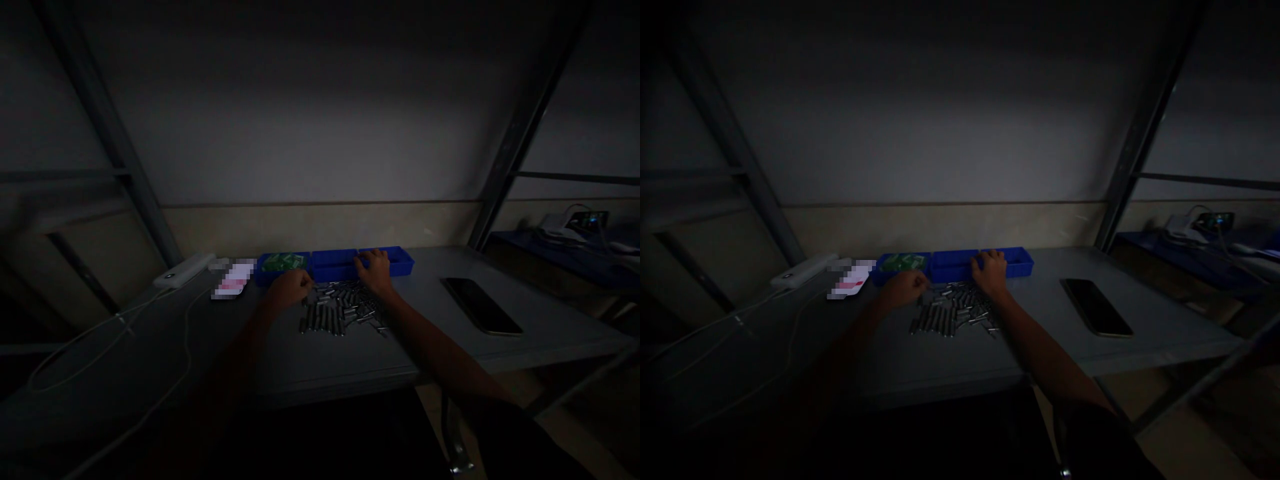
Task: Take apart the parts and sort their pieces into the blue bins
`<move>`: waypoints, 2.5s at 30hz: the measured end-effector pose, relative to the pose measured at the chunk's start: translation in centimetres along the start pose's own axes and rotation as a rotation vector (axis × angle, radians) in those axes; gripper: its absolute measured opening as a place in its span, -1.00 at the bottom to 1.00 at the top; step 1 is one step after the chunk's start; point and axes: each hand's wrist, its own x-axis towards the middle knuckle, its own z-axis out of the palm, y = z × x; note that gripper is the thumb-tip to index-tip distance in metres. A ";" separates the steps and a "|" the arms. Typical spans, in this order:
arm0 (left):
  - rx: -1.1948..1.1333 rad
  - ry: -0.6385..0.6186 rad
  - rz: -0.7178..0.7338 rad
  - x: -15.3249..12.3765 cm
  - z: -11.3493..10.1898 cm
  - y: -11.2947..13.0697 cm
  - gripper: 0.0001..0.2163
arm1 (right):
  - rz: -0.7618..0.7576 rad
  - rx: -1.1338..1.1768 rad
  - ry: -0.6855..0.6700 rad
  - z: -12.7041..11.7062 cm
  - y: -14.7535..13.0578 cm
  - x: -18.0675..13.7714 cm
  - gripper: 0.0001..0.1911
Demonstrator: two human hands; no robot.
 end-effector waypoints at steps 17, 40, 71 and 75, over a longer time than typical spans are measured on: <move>-0.150 0.119 -0.008 0.3 0.9 2.6 -0.69 | -0.502 0.128 -0.248 0.5 -4.7 -3.1 -0.75; -0.234 0.175 0.192 0.1 0.4 2.3 -0.77 | -0.377 0.311 -0.246 0.9 -4.0 -2.5 -0.74; -0.469 0.005 0.111 -0.8 0.2 4.2 -0.71 | -0.520 -0.006 -0.351 -0.9 -4.3 -2.3 -0.56; -0.534 -0.019 0.016 -0.7 0.3 4.2 -0.67 | -0.534 -0.075 -0.356 -1.3 -4.6 -2.3 -0.56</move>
